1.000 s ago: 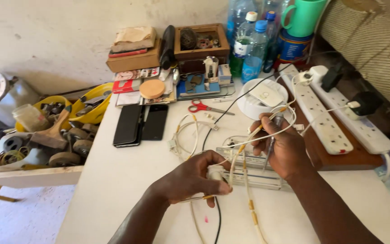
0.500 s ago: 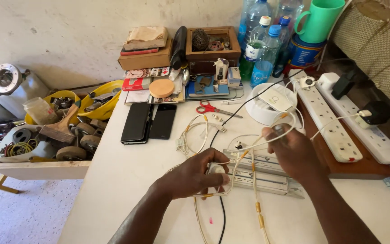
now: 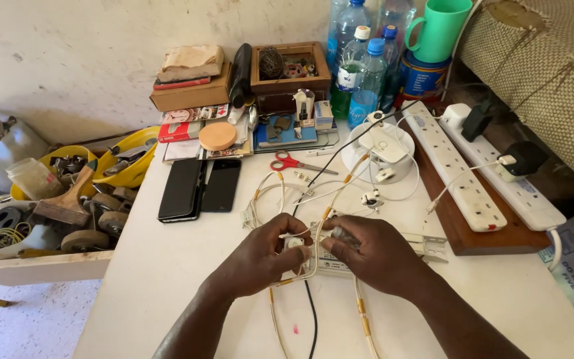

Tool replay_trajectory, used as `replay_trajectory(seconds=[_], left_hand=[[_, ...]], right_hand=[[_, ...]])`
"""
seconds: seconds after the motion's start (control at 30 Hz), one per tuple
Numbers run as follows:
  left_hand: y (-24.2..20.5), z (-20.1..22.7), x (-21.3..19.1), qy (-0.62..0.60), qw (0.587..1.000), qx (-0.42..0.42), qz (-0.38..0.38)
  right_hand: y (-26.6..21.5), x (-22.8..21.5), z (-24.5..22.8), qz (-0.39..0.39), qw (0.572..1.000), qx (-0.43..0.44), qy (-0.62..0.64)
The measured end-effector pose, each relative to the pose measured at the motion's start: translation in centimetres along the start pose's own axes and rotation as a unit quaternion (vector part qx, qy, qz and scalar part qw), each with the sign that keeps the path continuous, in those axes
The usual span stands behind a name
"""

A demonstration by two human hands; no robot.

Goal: The person is wiring electrical ballasts and components on a workbench, using a screwdriver to secure connections.

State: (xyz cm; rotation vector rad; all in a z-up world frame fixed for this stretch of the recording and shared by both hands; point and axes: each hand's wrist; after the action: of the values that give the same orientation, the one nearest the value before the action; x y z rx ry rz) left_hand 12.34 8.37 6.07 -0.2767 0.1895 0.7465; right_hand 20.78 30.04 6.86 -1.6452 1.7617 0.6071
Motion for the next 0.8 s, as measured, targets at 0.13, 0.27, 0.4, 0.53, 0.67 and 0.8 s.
replay_trajectory(seconds=[0.13,0.27,0.4,0.53,0.67,0.8], left_hand=[[0.0,0.0,0.3,-0.001,0.998,-0.057,0.018],[0.5,-2.1,0.7,-0.086,0.996,0.033,0.005],[0.3,-1.2,1.8,-0.089,0.996,0.022,0.019],[0.6,-1.9,1.8,-0.040,0.997,0.065,0.032],[1.0,-2.3,2.1,0.004,0.994,0.074,0.080],[1.8,-2.9,2.6,0.022,0.990,0.103,0.098]], right_hand=[[0.2,0.0,1.4,0.006,1.000,-0.013,0.013],[0.3,0.0,3.0,0.042,0.983,-0.143,0.104],[-0.4,0.3,1.6,0.067,0.952,-0.244,0.170],[0.9,1.5,2.5,0.067,0.945,-0.287,0.145],[0.4,1.6,2.5,0.077,0.959,-0.231,0.142],[0.0,2.2,1.9,0.104,0.970,-0.169,0.139]])
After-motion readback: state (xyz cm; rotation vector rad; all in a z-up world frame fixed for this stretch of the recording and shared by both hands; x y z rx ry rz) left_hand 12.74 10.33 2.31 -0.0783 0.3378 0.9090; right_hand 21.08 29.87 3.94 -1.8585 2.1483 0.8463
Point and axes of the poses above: each hand's wrist, its own y-axis towards the middle knuckle, its own x-axis out of the palm, z = x × y, and after that the axes turned 1 degree about -x, right-handed
